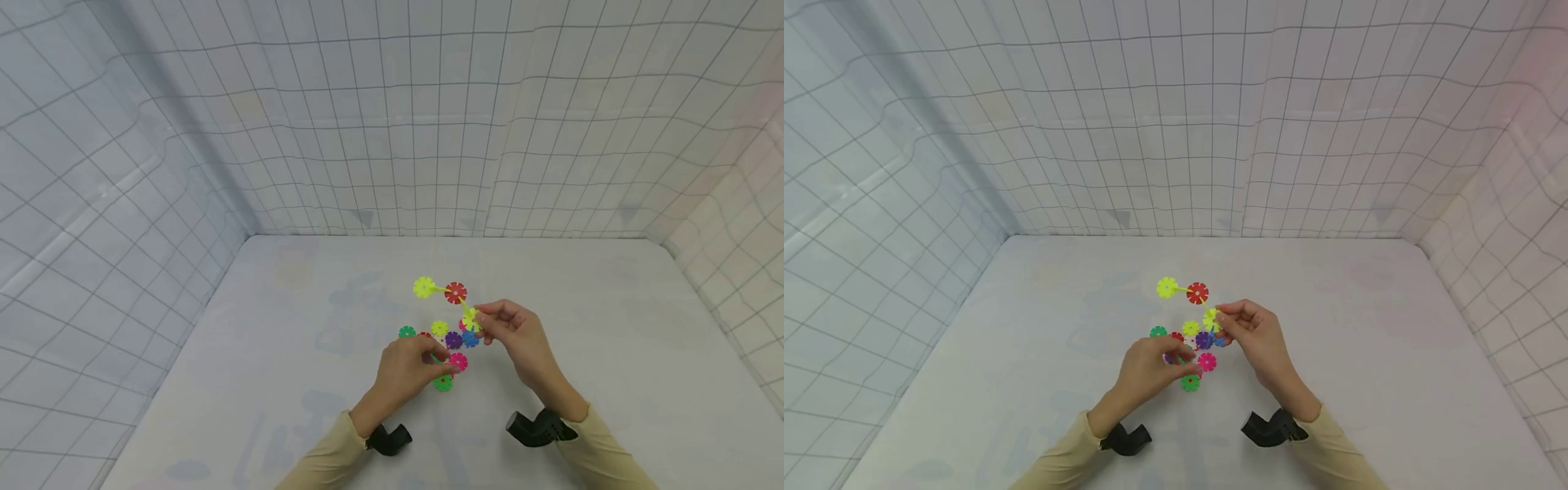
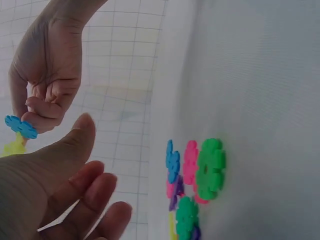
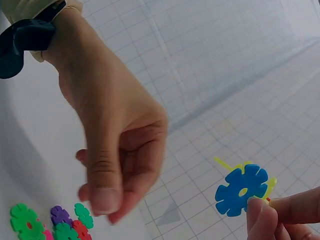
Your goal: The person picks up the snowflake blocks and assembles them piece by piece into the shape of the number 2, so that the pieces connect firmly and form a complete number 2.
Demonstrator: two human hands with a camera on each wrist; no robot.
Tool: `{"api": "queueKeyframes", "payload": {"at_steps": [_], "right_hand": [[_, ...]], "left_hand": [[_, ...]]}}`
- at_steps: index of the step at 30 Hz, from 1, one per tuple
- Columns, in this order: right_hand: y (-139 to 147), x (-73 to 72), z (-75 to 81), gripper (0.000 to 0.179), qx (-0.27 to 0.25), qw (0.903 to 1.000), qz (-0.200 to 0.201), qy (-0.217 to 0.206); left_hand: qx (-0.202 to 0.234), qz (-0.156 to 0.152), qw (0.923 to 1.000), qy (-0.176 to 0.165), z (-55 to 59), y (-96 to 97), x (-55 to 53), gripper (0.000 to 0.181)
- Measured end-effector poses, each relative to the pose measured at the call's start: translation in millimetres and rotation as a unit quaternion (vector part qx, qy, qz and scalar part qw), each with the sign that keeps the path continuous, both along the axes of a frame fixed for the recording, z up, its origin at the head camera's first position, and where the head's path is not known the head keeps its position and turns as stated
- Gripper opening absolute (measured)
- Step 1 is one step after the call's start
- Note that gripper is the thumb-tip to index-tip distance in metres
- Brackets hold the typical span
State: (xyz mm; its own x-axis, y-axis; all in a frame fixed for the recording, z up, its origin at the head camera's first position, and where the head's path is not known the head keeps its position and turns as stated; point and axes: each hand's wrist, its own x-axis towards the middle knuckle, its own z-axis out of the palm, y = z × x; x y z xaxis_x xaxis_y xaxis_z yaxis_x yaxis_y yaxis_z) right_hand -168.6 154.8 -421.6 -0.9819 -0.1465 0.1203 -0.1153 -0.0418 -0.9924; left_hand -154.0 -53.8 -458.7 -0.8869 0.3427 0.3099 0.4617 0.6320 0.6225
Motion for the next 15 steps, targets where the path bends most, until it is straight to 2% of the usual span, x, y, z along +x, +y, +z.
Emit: {"api": "queueKeyframes", "payload": {"at_steps": [2, 4, 8, 15], "right_hand": [[2, -1.3, -0.2, 0.025, 0.006, 1.0, -0.005, 0.0], [3, -2.7, -0.5, 0.025, 0.013, 0.9999, -0.01, 0.0], [3, -4.4, -1.1, 0.025, 0.023, 0.9996, -0.016, -0.001], [6, -4.3, -1.6, 0.026, 0.031, 0.9993, -0.018, 0.004]], "left_hand": [[-0.039, -0.002, 0.9979, -0.052, -6.4, -2.5, 0.6, 0.028], [-0.074, -0.008, 0.9941, -0.078, -14.2, -4.5, 1.1, 0.034], [-0.109, -0.009, 0.9907, -0.08, -27.8, -6.5, 2.8, 0.042], [-0.09, 0.0, 0.9935, -0.071, -38.0, -5.5, 2.0, 0.038]]}}
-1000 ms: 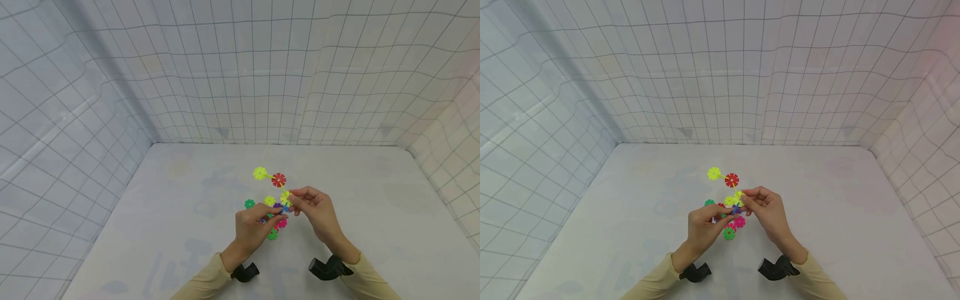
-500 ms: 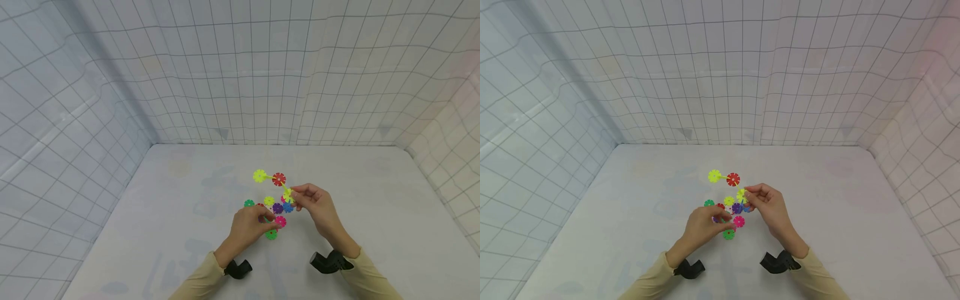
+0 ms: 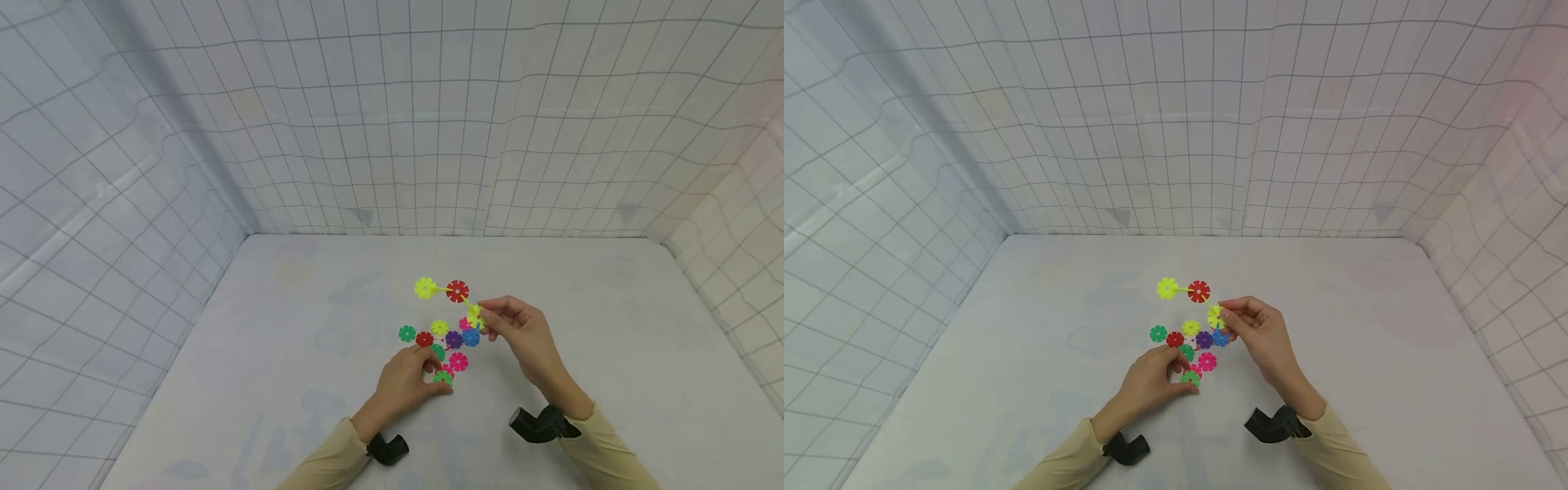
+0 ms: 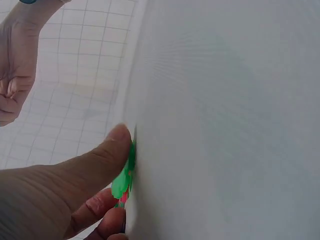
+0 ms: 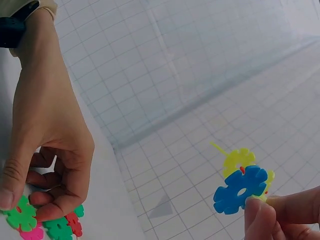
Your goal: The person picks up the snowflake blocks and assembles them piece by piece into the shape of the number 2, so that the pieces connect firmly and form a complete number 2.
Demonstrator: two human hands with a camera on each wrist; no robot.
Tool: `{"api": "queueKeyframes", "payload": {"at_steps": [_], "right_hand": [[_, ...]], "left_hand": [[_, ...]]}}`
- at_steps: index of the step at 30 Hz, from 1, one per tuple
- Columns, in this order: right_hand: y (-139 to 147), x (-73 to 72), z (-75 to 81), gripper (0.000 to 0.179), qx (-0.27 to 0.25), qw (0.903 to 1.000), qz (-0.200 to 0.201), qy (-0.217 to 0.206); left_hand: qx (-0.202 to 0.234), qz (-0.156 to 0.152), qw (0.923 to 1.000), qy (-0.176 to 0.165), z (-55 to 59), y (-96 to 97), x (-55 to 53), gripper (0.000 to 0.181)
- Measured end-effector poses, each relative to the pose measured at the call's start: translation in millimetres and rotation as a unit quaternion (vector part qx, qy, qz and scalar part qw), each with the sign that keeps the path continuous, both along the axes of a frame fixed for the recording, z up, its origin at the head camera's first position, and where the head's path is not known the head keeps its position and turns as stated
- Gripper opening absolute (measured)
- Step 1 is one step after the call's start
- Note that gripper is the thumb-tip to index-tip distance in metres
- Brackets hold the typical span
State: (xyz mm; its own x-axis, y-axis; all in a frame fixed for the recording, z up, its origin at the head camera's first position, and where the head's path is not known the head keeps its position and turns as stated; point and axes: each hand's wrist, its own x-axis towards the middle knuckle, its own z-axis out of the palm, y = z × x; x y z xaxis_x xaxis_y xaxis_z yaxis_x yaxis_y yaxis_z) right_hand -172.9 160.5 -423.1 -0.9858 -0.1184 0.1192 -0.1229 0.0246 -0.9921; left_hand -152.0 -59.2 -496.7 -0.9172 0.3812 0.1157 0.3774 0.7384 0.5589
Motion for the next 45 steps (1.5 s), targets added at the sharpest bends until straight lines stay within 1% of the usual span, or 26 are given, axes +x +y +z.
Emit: {"api": "queueKeyframes", "payload": {"at_steps": [4, 8, 11, 15, 20, 23, 24, 26, 28, 31, 33, 35, 36, 38, 45], "right_hand": [[2, 0.1, 0.9, 0.026, -0.003, 1.0, 0.0, -0.001], [3, 0.3, 2.9, 0.026, -0.004, 1.0, 0.002, 0.0], [4, 0.6, 4.0, 0.026, -0.001, 1.0, 0.001, -0.003], [4, 0.7, 4.8, 0.027, 0.002, 1.0, 0.0, -0.009], [4, 0.6, 4.9, 0.028, 0.003, 0.9999, 0.015, -0.008], [4, 0.9, 6.5, 0.028, 0.001, 0.9996, 0.026, -0.008], [4, 1.0, 7.2, 0.028, 0.001, 0.9995, 0.029, -0.007], [3, 1.5, 8.7, 0.028, -0.004, 0.9993, 0.036, -0.004], [3, 2.1, 10.0, 0.027, -0.008, 0.9992, 0.04, -0.002], [3, 2.9, 11.1, 0.027, -0.016, 0.999, 0.043, 0.001], [3, 3.5, 11.5, 0.027, -0.02, 0.9989, 0.043, 0.0], [2, 4.1, 11.8, 0.027, -0.025, 0.9988, 0.043, -0.002], [2, 4.3, 11.9, 0.027, -0.027, 0.9987, 0.042, -0.003], [2, 4.7, 12.0, 0.027, -0.034, 0.9985, 0.043, -0.006], [0, 6.2, 12.5, 0.028, -0.042, 0.9979, 0.047, -0.015]], "left_hand": [[0.01, -0.006, 0.9999, 0.0, -2.2, -0.9, -1.3, 0.038], [0.043, -0.006, 0.9987, -0.028, -4.0, -4.1, -3.2, 0.033], [0.077, 0.0, 0.9952, -0.06, -5.4, -7.8, -4.8, 0.027], [0.11, 0.0, 0.9903, -0.086, -5.4, -11.9, -6.8, 0.024], [0.128, -0.003, 0.9862, -0.105, -4.7, -14.4, -8.9, 0.022], [0.146, -0.008, 0.9833, -0.108, -0.7, -14.3, -9.1, 0.021], [0.157, -0.008, 0.9809, -0.114, 2.2, -13.8, -8.7, 0.021], [0.189, -0.007, 0.9727, -0.135, 10.8, -12.2, -7.0, 0.02], [0.228, -0.008, 0.9598, -0.164, 20.5, -10.4, -4.9, 0.019], [0.283, -0.008, 0.9362, -0.208, 32.2, -7.6, -1.7, 0.02], [0.31, -0.012, 0.9236, -0.226, 37.4, -6.1, 0.2, 0.021], [0.331, -0.016, 0.9138, -0.235, 41.6, -4.6, 2.3, 0.021], [0.338, -0.018, 0.9106, -0.238, 43.5, -3.9, 3.4, 0.021], [0.348, -0.021, 0.9065, -0.237, 46.9, -2.9, 5.3, 0.021], [0.373, -0.033, 0.8969, -0.235, 56.6, -1.0, 10.5, 0.019]]}}
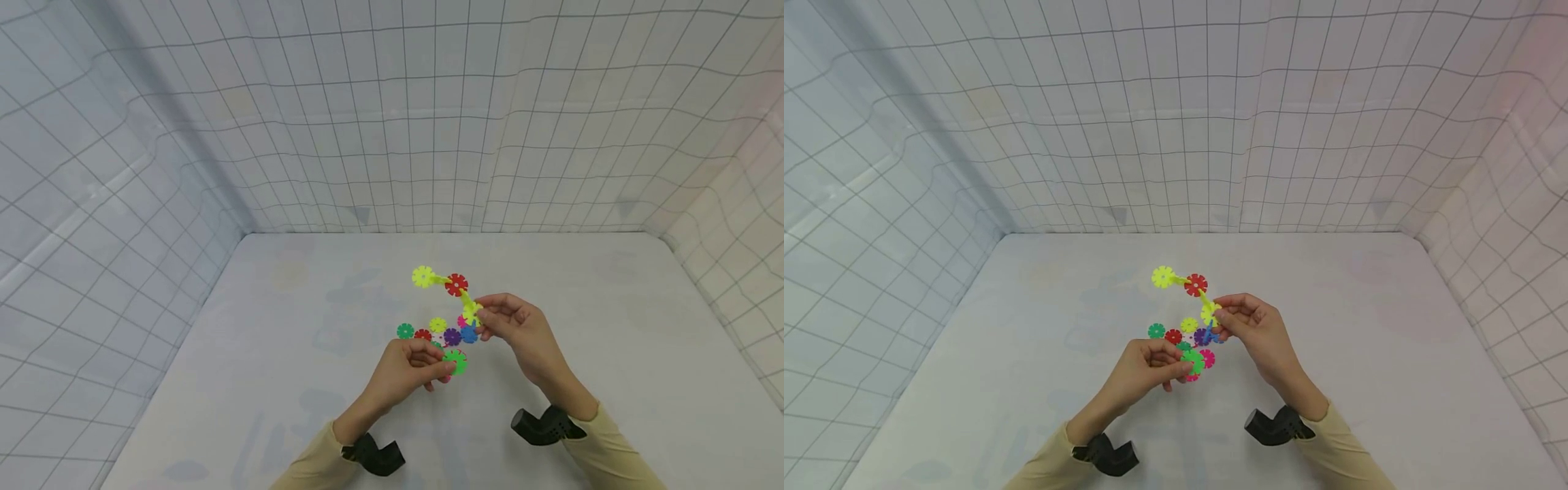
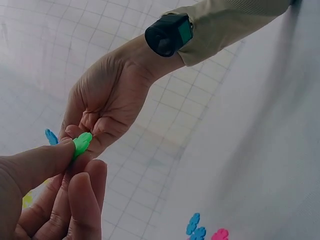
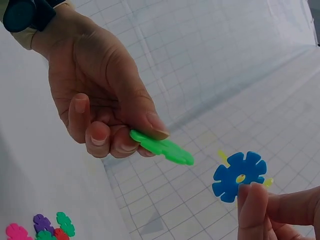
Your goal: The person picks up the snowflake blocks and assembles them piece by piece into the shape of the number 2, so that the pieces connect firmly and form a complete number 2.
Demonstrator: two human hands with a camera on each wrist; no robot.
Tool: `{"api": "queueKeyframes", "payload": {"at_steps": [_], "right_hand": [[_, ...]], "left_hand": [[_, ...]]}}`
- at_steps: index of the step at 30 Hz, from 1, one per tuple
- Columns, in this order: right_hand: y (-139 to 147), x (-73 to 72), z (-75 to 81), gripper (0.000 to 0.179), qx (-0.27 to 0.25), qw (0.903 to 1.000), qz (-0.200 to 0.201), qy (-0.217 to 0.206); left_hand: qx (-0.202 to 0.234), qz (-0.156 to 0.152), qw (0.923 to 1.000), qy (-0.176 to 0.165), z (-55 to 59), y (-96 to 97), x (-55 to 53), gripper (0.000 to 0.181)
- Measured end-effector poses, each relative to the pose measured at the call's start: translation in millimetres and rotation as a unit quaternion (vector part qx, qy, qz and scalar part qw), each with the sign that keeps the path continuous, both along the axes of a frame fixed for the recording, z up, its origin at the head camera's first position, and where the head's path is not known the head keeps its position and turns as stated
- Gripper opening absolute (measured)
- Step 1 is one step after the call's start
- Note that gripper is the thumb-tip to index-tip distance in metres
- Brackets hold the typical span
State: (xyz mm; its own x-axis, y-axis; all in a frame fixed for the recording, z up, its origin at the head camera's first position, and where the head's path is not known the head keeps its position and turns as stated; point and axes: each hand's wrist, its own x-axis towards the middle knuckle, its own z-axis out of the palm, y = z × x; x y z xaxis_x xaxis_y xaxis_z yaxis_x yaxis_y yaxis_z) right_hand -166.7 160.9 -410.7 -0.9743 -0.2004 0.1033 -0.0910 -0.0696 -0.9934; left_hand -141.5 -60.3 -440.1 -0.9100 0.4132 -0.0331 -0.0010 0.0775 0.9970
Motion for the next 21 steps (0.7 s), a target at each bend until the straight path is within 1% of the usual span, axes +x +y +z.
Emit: {"api": "queueKeyframes", "payload": {"at_steps": [5, 10, 14, 17, 21], "right_hand": [[-1, 0.5, 0.4, 0.027, -0.02, 0.9997, 0.007, -0.01], [0, 0.5, 0.1, 0.025, -0.037, 0.9989, 0.018, -0.021], [1, 0.3, 0.1, 0.022, -0.045, 0.9982, 0.025, -0.03], [1, 0.2, 0.2, 0.02, -0.052, 0.9976, 0.029, -0.034], [1, 0.4, 0.3, 0.02, -0.053, 0.9975, 0.031, -0.036]], "left_hand": [[0.009, 0.001, 1.0, 0.002, 6.5, 2.2, 2.0, 0.019], [0.008, 0.002, 0.9999, 0.012, 13.6, 3.9, 2.5, 0.018], [0.003, 0.009, 0.9998, 0.017, 18.3, 5.5, 1.8, 0.016], [-0.004, 0.014, 0.9996, 0.022, 20.3, 6.5, 1.8, 0.014], [-0.012, 0.018, 0.9993, 0.03, 19.4, 7.1, 1.3, 0.013]]}}
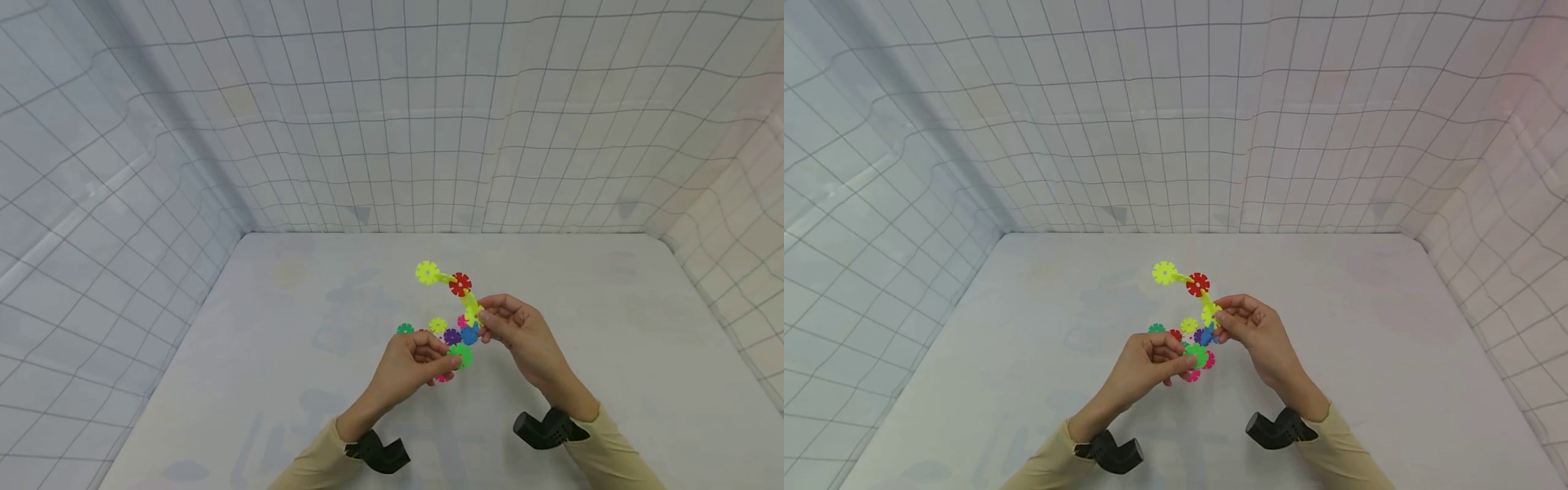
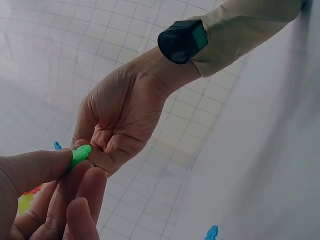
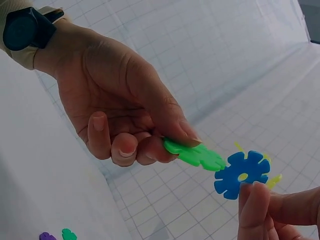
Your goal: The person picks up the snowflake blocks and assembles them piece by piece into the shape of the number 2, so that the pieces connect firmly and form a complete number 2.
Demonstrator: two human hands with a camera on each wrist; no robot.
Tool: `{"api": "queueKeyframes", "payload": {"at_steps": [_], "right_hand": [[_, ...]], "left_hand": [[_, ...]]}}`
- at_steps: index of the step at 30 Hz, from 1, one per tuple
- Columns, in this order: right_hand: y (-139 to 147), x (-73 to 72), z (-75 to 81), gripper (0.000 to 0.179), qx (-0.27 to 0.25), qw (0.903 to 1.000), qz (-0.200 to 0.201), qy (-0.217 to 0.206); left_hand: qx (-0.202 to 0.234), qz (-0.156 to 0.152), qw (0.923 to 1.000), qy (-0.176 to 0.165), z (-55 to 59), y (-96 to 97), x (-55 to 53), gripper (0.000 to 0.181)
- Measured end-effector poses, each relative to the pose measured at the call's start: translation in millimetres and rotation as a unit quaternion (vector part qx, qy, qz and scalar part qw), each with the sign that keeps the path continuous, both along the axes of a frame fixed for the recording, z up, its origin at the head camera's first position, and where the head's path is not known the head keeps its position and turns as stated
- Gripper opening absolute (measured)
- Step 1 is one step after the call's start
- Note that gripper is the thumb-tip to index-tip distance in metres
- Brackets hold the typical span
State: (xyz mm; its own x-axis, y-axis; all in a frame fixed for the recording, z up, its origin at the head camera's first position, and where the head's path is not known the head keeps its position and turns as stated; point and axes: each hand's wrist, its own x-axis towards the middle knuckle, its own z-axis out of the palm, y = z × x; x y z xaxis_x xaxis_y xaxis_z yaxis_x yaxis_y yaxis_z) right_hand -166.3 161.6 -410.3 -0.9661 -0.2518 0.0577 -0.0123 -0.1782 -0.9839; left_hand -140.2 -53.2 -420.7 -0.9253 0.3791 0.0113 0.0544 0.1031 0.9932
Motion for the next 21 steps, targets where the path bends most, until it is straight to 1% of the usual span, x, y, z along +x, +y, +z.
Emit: {"api": "queueKeyframes", "payload": {"at_steps": [4, 9, 12, 16, 21], "right_hand": [[-1, 0.7, -0.5, 0.022, 0.007, 1.0, -0.002, 0.002], [-3, 1.8, -0.9, 0.026, 0.021, 0.9997, -0.009, 0.014], [-4, 2.7, -0.9, 0.027, 0.027, 0.9993, -0.014, 0.022], [-6, 3.8, -0.9, 0.028, 0.029, 0.9991, -0.018, 0.027], [-7, 5.0, -0.4, 0.028, 0.024, 0.999, -0.019, 0.034]], "left_hand": [[-0.009, 0.001, 0.9999, 0.006, -1.1, 0.2, -0.7, 0.015], [-0.004, -0.004, 0.9999, 0.011, -4.3, 0.3, -1.8, 0.018], [0.002, -0.003, 1.0, 0.008, -6.2, 0.3, -2.2, 0.018], [0.012, -0.001, 0.9999, 0.0, -5.5, 0.2, -1.9, 0.015], [0.016, 0.006, 0.9998, -0.005, 16.3, 1.2, 5.4, 0.01]]}}
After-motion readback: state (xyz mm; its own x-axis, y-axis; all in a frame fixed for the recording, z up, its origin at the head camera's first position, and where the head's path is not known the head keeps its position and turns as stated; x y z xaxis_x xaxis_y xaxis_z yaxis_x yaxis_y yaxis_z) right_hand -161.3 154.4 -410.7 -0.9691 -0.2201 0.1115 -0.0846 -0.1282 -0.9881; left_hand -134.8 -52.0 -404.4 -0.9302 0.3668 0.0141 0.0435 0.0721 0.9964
